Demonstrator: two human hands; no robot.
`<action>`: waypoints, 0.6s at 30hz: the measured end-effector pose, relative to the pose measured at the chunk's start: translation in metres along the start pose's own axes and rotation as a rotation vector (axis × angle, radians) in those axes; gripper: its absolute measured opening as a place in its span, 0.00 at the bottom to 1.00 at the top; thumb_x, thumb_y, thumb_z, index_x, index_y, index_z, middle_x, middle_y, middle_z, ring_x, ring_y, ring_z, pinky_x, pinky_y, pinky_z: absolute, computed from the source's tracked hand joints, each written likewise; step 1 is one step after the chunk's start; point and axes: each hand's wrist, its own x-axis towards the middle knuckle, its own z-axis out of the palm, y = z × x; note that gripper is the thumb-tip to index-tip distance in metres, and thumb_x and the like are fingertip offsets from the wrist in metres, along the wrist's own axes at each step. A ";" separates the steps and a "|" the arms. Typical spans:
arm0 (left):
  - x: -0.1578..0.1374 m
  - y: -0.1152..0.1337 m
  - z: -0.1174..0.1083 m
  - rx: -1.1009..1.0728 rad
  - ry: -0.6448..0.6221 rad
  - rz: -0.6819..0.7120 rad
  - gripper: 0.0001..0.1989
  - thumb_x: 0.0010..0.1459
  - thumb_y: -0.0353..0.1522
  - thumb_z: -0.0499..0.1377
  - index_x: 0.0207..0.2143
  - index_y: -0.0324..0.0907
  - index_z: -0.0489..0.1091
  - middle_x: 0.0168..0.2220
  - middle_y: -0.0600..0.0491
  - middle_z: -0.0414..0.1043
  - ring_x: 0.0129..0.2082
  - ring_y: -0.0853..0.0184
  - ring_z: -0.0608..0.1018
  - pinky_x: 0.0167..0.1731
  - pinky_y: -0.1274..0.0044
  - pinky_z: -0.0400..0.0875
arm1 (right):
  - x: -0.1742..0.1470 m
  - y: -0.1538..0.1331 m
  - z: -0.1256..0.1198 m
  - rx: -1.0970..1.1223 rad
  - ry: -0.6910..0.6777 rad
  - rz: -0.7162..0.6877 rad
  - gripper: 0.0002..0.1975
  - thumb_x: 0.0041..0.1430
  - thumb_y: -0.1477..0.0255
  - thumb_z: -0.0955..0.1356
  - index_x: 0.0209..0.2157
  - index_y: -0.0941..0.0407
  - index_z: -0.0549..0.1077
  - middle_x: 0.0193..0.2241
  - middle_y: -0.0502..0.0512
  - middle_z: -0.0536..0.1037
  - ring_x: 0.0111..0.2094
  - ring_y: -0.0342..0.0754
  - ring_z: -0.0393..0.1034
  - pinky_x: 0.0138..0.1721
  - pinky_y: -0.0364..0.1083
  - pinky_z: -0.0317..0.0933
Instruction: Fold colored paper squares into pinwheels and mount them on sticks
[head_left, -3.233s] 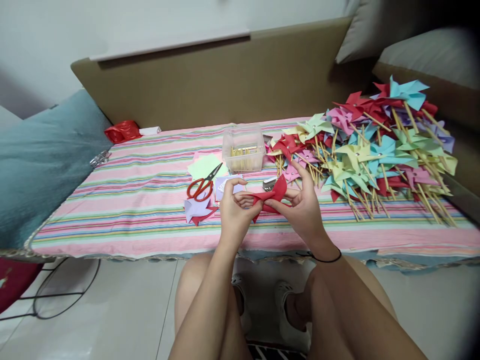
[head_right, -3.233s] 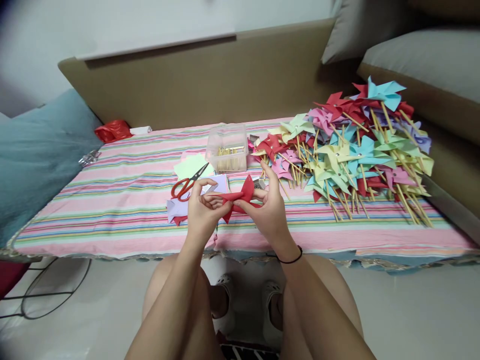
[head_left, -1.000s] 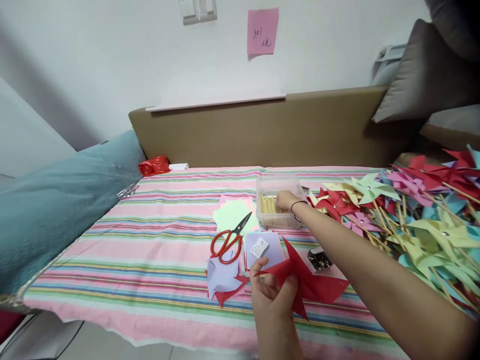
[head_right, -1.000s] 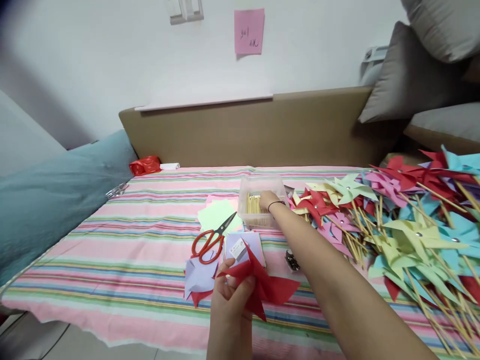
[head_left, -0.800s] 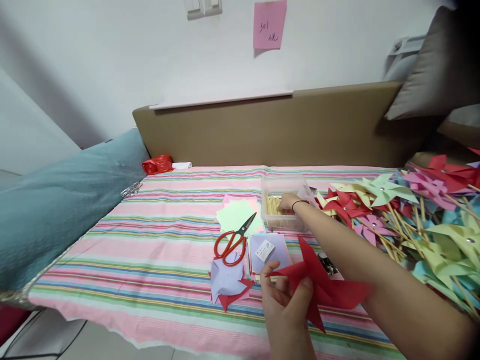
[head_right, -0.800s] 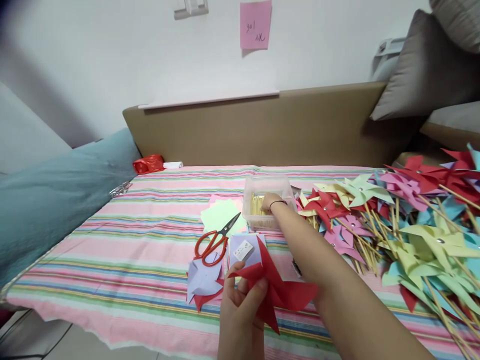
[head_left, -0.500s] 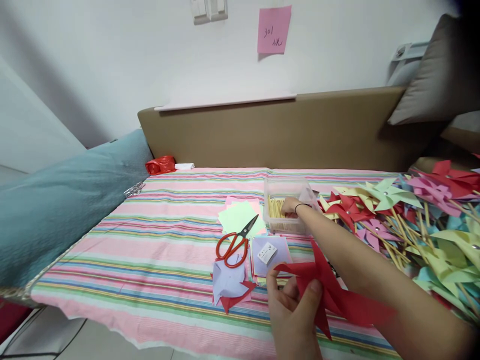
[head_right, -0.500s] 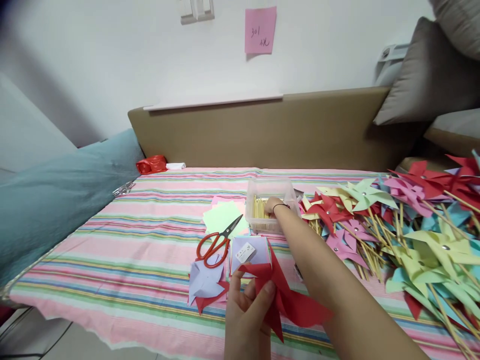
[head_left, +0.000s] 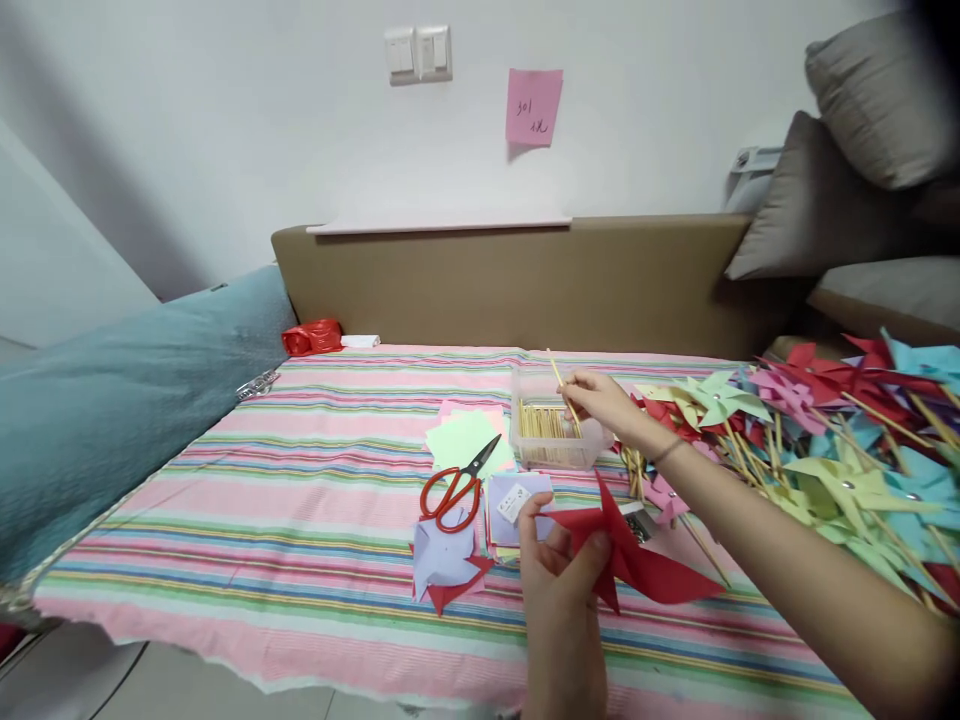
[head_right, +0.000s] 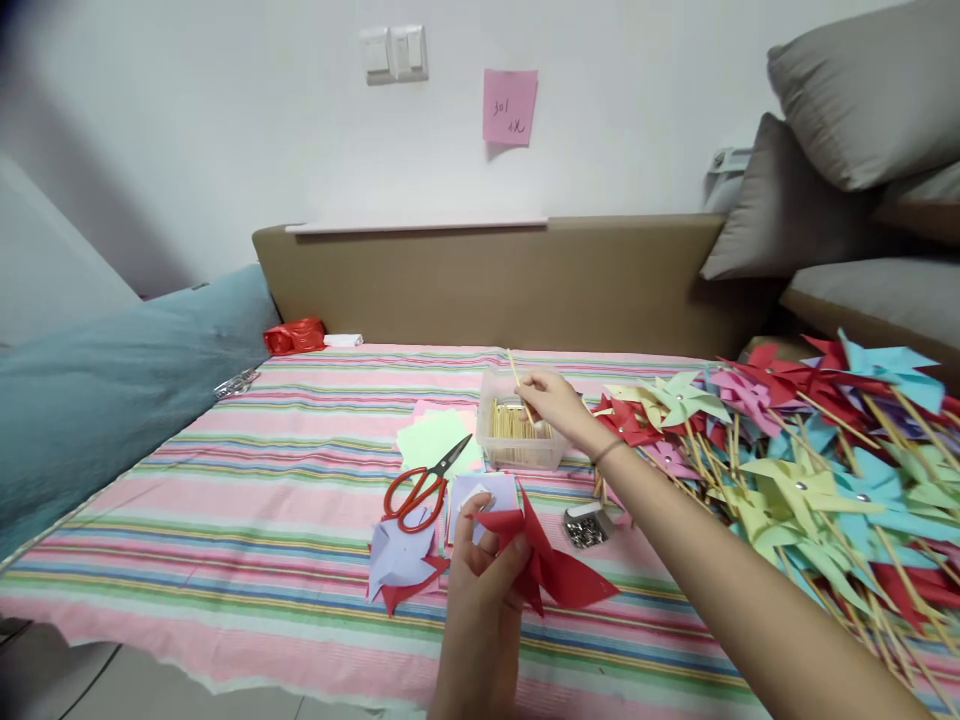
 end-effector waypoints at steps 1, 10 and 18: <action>-0.001 0.001 0.000 0.012 -0.015 0.015 0.35 0.37 0.27 0.71 0.47 0.45 0.58 0.32 0.52 0.78 0.29 0.70 0.78 0.32 0.79 0.71 | -0.020 -0.002 -0.003 0.028 0.002 -0.030 0.07 0.58 0.71 0.64 0.27 0.56 0.68 0.16 0.44 0.67 0.20 0.40 0.64 0.25 0.39 0.57; -0.006 0.007 -0.002 0.094 -0.157 0.058 0.33 0.43 0.25 0.69 0.50 0.45 0.57 0.34 0.54 0.76 0.32 0.73 0.78 0.35 0.82 0.70 | -0.177 0.026 -0.006 0.685 0.007 0.090 0.12 0.56 0.61 0.69 0.33 0.56 0.72 0.23 0.46 0.67 0.20 0.38 0.56 0.22 0.40 0.51; -0.013 -0.002 -0.005 0.176 -0.301 0.035 0.32 0.47 0.25 0.67 0.51 0.46 0.57 0.39 0.52 0.75 0.36 0.70 0.78 0.39 0.78 0.71 | -0.226 0.046 0.003 0.846 -0.077 0.104 0.13 0.58 0.61 0.68 0.38 0.57 0.73 0.16 0.44 0.63 0.19 0.39 0.57 0.22 0.41 0.50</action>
